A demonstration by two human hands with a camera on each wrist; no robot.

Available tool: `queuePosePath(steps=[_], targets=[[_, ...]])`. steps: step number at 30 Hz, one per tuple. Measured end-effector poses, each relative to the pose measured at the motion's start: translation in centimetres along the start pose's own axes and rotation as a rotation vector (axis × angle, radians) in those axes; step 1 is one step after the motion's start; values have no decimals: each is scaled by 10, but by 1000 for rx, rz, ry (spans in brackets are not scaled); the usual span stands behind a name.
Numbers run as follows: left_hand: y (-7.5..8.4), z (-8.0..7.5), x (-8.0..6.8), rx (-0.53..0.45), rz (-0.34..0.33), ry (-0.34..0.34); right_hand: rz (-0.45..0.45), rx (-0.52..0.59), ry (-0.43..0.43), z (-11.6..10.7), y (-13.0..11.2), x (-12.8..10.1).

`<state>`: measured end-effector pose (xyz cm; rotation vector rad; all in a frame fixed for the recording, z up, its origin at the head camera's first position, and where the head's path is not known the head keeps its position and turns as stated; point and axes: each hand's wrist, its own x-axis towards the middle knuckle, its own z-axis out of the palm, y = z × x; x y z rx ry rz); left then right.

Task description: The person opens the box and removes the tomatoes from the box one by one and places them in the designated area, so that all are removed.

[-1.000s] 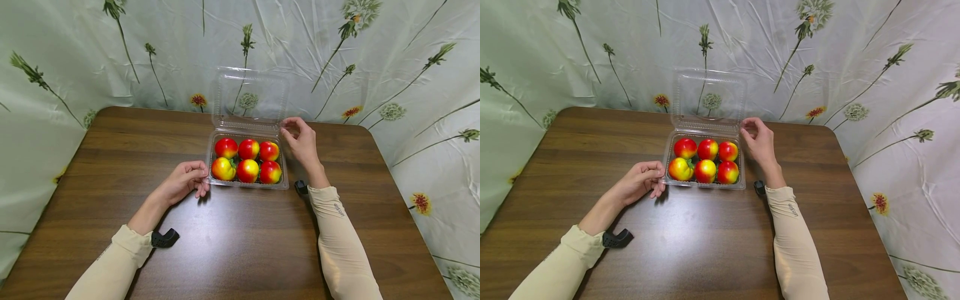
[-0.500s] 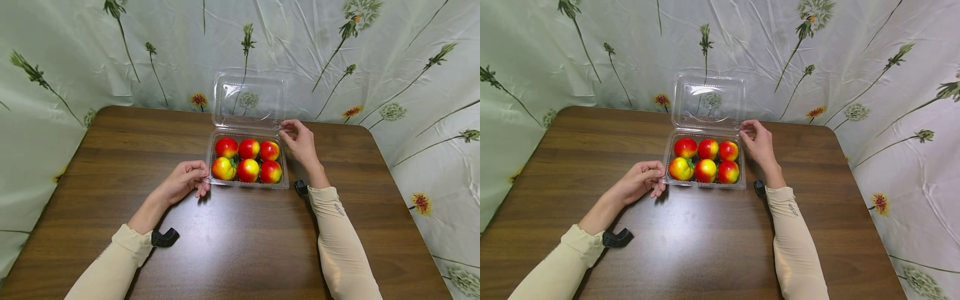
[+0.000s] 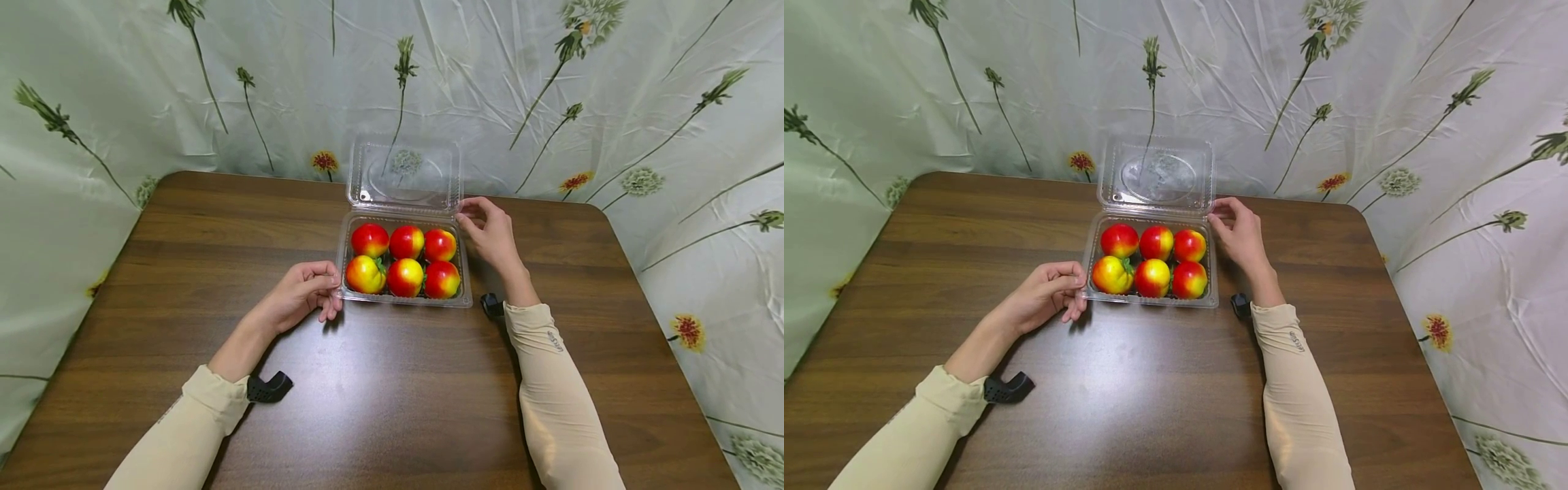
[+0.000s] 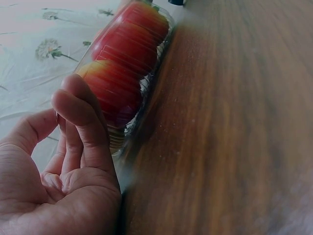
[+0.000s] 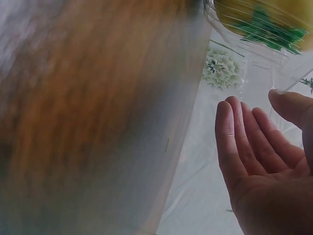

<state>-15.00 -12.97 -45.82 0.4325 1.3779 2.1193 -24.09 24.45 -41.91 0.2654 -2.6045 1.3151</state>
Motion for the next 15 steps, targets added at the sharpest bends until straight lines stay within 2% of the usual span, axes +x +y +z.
queuePosePath(steps=[15], targets=[[-2,-3,1,5,11,-17,32,-17,-51,0,0,-2]])
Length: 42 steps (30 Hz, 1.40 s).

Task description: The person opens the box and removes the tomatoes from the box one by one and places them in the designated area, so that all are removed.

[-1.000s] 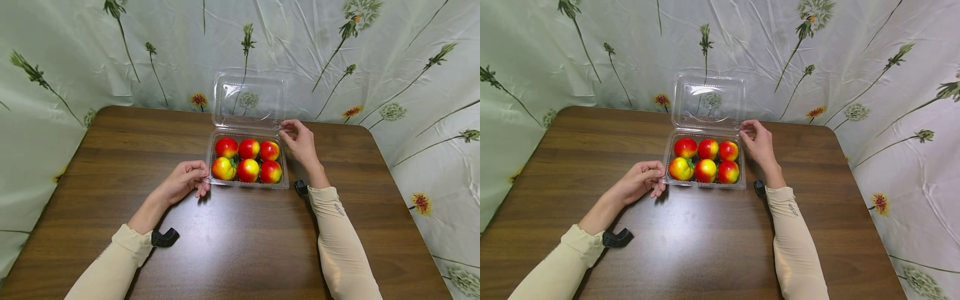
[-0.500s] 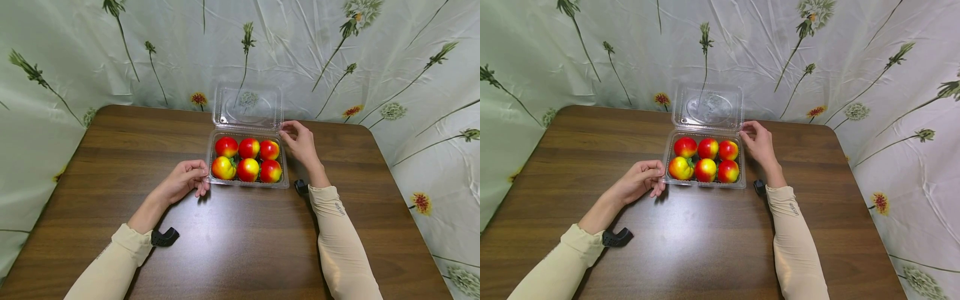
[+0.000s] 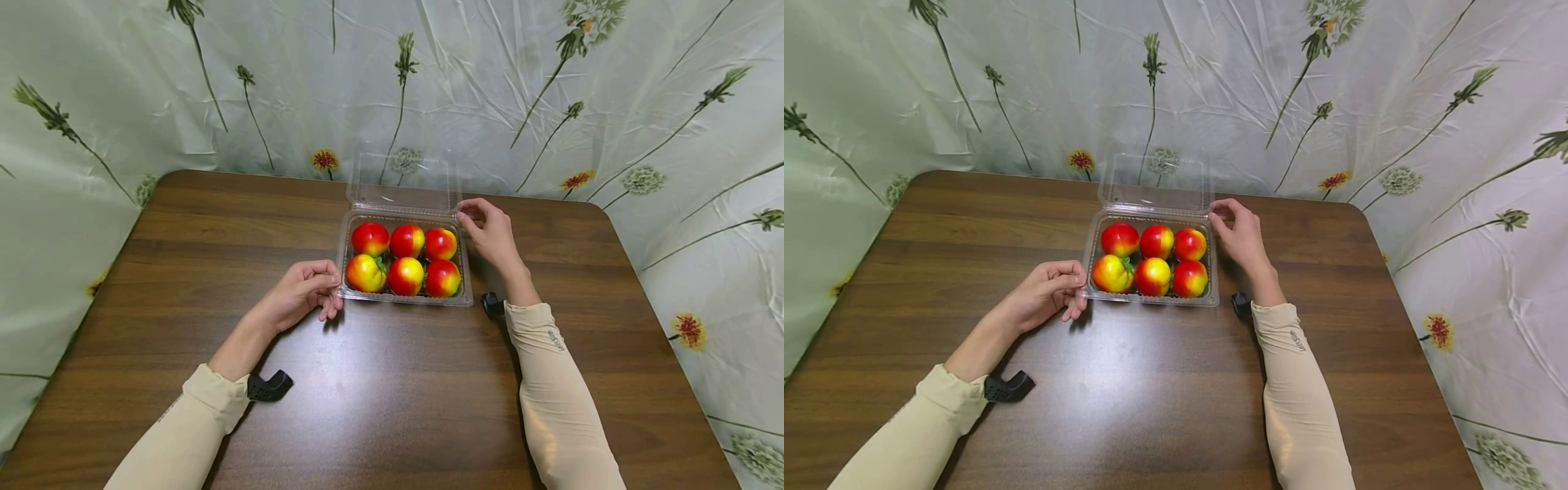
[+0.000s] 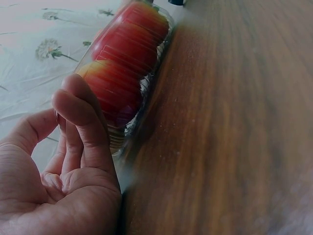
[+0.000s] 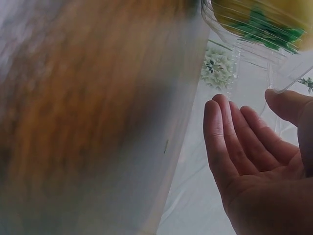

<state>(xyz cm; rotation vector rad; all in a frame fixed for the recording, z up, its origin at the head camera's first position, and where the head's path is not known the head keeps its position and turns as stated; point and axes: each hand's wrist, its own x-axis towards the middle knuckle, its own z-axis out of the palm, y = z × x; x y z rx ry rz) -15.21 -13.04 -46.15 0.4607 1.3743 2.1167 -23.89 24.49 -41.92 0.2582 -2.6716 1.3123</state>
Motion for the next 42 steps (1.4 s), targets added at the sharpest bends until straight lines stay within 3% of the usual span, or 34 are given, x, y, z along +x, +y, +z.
queuePosePath(steps=[9,20,42], targets=[[1,0,-1,-2,-2,0,26,35,-43,2,0,-1],[3,2,-1,-2,-12,2,52,-23,-71,1,1,-3],[2,3,-2,-18,-3,-4,40,-40,-90,0,3,-4]])
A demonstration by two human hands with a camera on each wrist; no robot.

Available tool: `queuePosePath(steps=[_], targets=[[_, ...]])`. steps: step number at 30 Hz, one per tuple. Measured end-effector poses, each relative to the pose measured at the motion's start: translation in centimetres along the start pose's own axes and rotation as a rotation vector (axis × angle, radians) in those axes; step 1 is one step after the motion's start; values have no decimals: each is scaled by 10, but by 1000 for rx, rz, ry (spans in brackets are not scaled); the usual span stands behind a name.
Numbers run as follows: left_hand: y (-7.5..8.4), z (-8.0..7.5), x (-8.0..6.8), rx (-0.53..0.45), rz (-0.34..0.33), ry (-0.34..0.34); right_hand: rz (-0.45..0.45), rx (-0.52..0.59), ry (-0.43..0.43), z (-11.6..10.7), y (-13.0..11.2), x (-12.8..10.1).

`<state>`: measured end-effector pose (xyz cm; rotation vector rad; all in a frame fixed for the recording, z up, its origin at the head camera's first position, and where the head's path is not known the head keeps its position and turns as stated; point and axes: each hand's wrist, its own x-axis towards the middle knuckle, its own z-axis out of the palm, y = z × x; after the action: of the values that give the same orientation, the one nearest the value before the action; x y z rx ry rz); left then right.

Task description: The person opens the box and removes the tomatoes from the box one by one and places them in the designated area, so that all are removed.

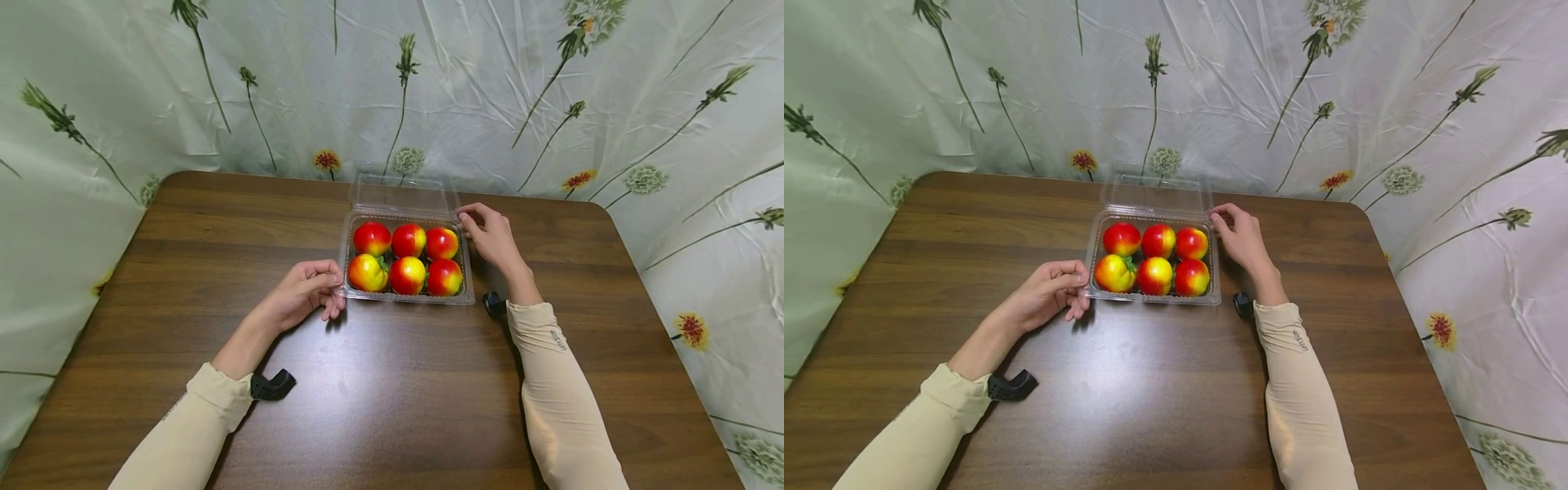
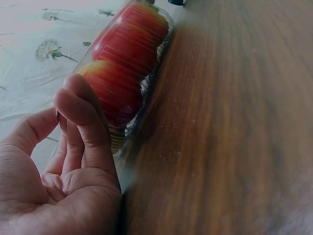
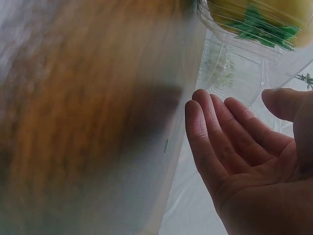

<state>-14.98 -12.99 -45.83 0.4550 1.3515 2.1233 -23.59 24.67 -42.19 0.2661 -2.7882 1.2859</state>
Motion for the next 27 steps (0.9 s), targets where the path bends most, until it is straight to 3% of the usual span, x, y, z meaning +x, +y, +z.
queuePosePath(steps=[13,27], targets=[[2,0,2,11,25,20,25,-27,-31,-2,-5,-3],[7,-5,20,77,70,120,15,-65,-72,-5,-8,-26]])
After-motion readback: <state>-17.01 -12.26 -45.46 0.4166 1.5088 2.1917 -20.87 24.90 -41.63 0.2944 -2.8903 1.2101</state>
